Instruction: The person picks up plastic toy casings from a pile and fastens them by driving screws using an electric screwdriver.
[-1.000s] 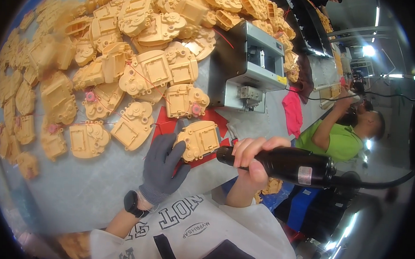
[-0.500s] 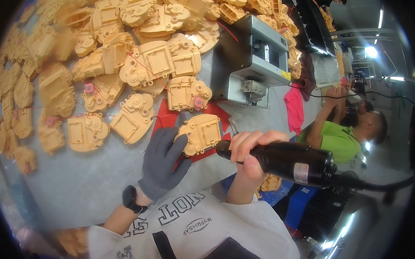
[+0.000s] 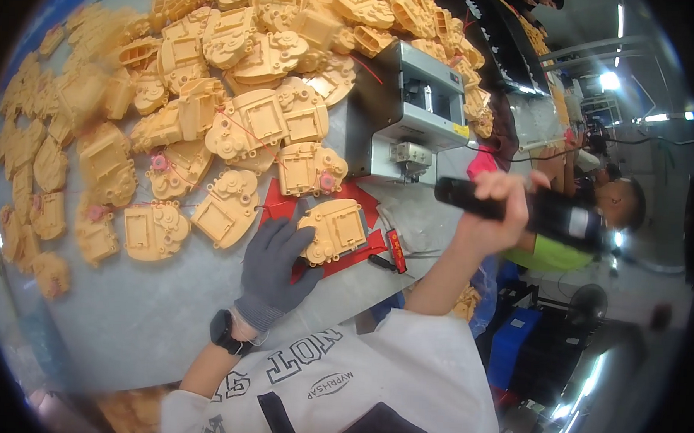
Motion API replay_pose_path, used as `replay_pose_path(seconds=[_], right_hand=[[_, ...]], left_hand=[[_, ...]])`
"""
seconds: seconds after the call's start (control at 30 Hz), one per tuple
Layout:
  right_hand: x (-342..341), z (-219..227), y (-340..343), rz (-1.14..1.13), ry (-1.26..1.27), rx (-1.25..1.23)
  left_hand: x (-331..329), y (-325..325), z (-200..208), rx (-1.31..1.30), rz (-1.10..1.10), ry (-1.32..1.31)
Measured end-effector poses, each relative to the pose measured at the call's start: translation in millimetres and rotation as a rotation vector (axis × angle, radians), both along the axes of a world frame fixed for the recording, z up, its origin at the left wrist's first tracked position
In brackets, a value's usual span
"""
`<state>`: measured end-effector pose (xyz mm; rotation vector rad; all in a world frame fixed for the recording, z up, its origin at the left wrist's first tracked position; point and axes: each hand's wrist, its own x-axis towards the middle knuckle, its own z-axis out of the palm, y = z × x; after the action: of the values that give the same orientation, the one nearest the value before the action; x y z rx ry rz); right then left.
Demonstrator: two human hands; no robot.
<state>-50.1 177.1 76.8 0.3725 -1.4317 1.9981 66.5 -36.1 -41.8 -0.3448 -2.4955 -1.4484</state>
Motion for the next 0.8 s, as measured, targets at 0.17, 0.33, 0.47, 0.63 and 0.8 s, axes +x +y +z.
replay_pose_path(seconds=[0.17, 0.33, 0.47, 0.63, 0.8], right_hand=[[-30.2, -14.4, -20.6, -0.075, -0.197, 0.1], [32.9, -19.3, -19.9, 0.228, -0.152, 0.028], [76.4, -22.0, -52.2, 0.592, -0.013, 0.067], [71.1, -22.1, -56.0, 0.819, 0.04, 0.265], [75.2, -28.4, -62.5, 0.792, 0.032, 0.297]], left_hand=[[0.2, -0.3, -6.9, -0.003, -0.002, 0.031], [-3.1, -2.4, -4.4, 0.033, -0.015, 0.019], [-0.4, -5.2, -8.4, 0.0, -0.016, 0.026], [-3.8, -4.2, -9.9, 0.029, -0.016, 0.053], [-1.4, -5.6, -9.8, 0.005, -0.028, 0.034]])
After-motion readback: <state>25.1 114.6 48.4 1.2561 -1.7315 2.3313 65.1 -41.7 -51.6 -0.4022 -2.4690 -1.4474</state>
